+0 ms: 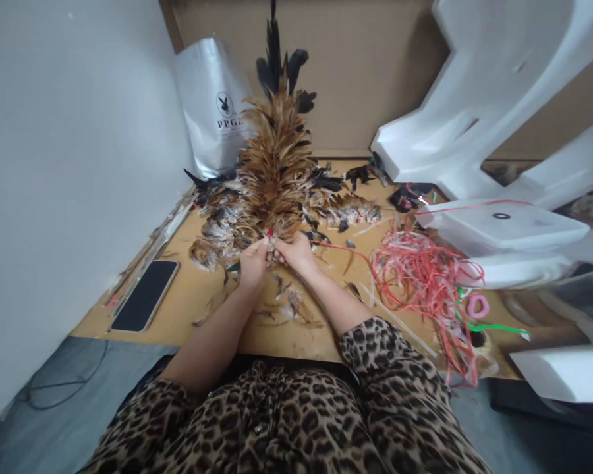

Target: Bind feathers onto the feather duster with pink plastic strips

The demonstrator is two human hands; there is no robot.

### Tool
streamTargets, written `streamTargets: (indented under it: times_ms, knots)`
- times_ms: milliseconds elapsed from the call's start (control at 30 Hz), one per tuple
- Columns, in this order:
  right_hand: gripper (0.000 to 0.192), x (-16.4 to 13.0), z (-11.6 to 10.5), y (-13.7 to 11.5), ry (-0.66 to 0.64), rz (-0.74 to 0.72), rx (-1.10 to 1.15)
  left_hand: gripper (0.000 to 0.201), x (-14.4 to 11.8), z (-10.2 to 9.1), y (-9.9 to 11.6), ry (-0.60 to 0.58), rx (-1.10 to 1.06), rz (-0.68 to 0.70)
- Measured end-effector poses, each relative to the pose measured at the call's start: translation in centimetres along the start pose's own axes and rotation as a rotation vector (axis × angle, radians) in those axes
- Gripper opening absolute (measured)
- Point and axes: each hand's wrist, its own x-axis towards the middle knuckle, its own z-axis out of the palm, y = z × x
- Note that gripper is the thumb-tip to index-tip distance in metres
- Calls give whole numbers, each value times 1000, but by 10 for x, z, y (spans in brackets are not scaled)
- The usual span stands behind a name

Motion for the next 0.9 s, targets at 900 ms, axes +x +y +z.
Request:
streamTargets:
  times_ms: [900]
  knots:
    - [34, 4, -42, -8, -83, -347, -219, 40, -7, 5, 10, -7, 55, 23]
